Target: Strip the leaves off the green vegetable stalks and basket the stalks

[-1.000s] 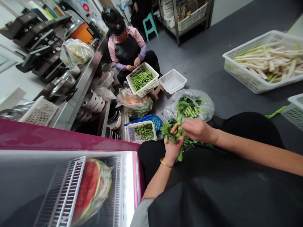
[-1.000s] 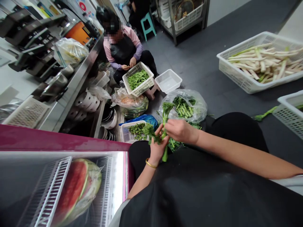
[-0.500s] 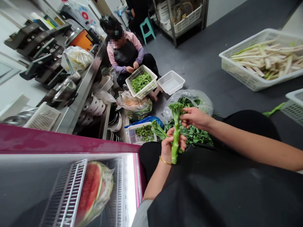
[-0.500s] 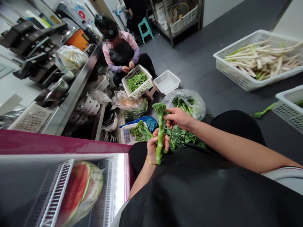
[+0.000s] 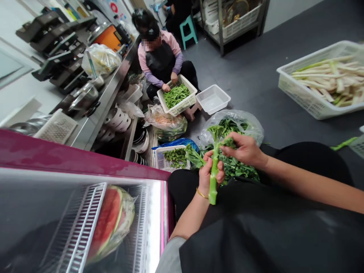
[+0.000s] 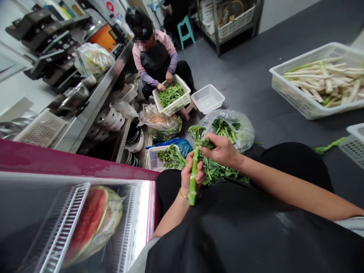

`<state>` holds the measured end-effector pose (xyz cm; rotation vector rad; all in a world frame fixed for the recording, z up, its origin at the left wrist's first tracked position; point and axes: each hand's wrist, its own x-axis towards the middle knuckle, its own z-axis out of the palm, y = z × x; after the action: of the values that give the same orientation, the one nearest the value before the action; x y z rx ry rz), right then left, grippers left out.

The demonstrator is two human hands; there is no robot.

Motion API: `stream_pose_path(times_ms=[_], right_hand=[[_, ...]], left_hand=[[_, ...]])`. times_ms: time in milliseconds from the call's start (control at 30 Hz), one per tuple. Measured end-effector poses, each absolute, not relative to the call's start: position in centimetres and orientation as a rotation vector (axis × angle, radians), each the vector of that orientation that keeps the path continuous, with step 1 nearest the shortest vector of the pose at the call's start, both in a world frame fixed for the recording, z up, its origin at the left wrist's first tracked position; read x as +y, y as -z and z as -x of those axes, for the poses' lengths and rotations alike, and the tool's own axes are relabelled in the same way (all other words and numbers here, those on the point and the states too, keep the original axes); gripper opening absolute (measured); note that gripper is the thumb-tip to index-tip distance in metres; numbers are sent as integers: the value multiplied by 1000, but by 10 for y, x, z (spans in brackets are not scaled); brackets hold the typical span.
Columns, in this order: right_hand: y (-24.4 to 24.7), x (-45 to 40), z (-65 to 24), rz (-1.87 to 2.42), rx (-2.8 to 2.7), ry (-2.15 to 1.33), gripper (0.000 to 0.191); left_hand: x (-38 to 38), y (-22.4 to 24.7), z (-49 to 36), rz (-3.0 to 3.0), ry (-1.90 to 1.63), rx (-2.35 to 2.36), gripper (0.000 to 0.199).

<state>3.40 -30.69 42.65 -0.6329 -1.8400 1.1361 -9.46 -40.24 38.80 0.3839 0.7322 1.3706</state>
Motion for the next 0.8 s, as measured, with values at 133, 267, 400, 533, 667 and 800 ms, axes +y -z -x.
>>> stream_pose_path(times_ms=[133, 267, 400, 533, 667, 800], right_hand=[[-469, -284, -21, 628, -1259, -1557, 21], [-512, -260, 23, 458, -1097, -1343, 24], [-519, -260, 96, 383, -1820, -1274, 29], [-505, -248, 109, 530, -2270, -918, 39], [-464, -235, 34, 947, -2193, -1253, 47], [-396, -258, -44, 1136, -1983, -1906, 52]], left_hand=[[-420, -380, 116, -405, -1392, 753, 45], [-425, -366, 132, -282, -1569, 759, 35], [-414, -352, 138, -153, -1646, 758, 29], [-406, -340, 141, -96, -1654, 743, 31], [-399, -342, 135, -202, -1560, 803, 42], [-380, -357, 107, -400, -1260, 779, 50]])
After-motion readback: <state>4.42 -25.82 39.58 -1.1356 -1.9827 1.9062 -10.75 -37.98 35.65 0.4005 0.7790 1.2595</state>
